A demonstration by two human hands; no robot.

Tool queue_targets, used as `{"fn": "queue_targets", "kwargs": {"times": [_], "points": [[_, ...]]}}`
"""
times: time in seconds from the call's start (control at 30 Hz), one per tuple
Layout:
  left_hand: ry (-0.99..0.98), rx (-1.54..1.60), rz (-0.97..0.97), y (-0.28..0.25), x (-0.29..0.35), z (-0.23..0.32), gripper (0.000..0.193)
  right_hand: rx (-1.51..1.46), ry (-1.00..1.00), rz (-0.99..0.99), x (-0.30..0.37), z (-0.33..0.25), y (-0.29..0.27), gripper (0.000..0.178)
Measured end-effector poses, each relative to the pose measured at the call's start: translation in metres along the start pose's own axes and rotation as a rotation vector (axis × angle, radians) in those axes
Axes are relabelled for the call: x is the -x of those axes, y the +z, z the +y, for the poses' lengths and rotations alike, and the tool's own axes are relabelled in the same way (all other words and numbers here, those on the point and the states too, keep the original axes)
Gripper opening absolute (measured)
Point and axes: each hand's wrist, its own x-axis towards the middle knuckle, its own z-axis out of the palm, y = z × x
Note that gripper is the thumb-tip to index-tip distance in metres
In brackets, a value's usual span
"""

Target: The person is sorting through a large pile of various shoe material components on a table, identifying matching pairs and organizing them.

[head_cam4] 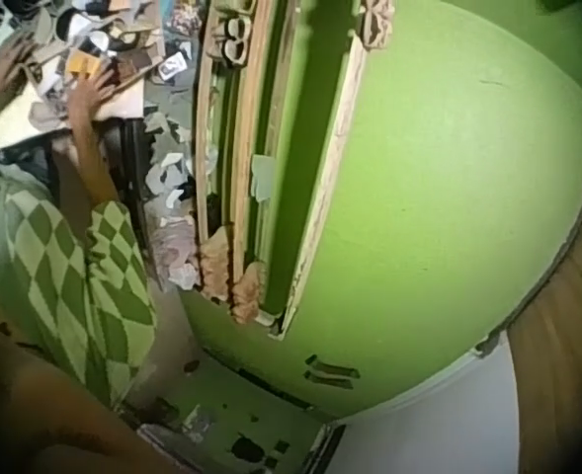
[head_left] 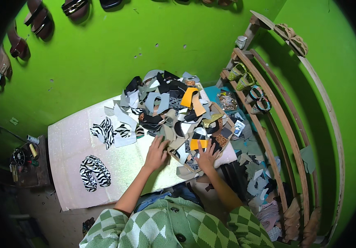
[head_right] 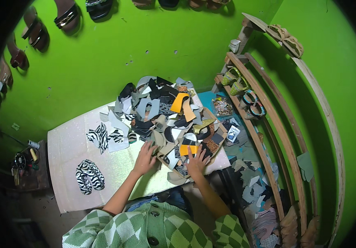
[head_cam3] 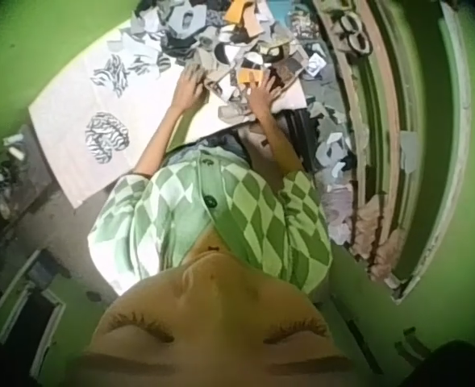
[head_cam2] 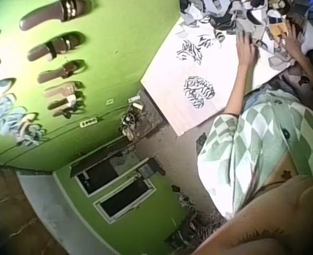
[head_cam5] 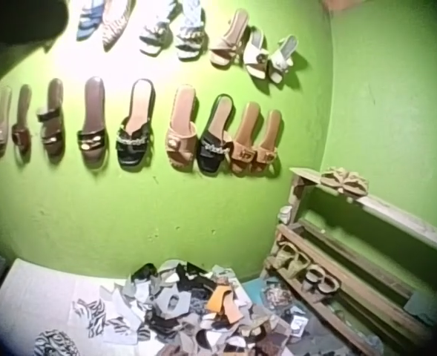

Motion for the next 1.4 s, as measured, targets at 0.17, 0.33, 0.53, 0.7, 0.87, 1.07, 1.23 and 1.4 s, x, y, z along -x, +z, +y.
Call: {"fn": "queue_targets", "kwargs": {"times": [0.17,0.33,0.53,0.7,0.87,1.07,1.23,1.4], "points": [[-0.171,-0.078,0.043,-0.036,0.055,-0.054,0.048,0.035,0.167,-0.256,-0.028,-0.022,-0.003,0.094],[-0.336,-0.139,0.112,-0.069,0.116,-0.095,0.043,-0.217,0.196,-0.231,-0.023,-0.029,-0.057,0.074],[-0.46,-0.144,0.157,-0.089,0.15,-0.129,0.042,-0.225,-0.036,0.225,-0.031,-0.109,-0.048,0.056],[-0.482,-0.141,0.233,-0.088,0.136,-0.139,0.04,-0.309,-0.366,0.398,-0.079,-0.188,-0.023,0.046],[-0.366,-0.127,0.246,-0.072,0.098,-0.147,0.046,-0.287,-0.76,0.316,-0.125,-0.244,0.0,0.035],[-0.393,-0.32,0.178,-0.04,0.065,-0.156,0.054,-0.079,-0.88,0.228,-0.167,-0.261,0.009,0.029],[-0.418,-0.387,0.326,-0.032,0.056,-0.168,0.03,-0.186,-1.062,0.235,-0.189,-0.255,0.012,0.027],[-0.403,-0.167,0.575,-0.058,0.051,-0.149,0.014,-0.292,-1.09,0.234,-0.194,-0.255,-0.002,0.023]]}}
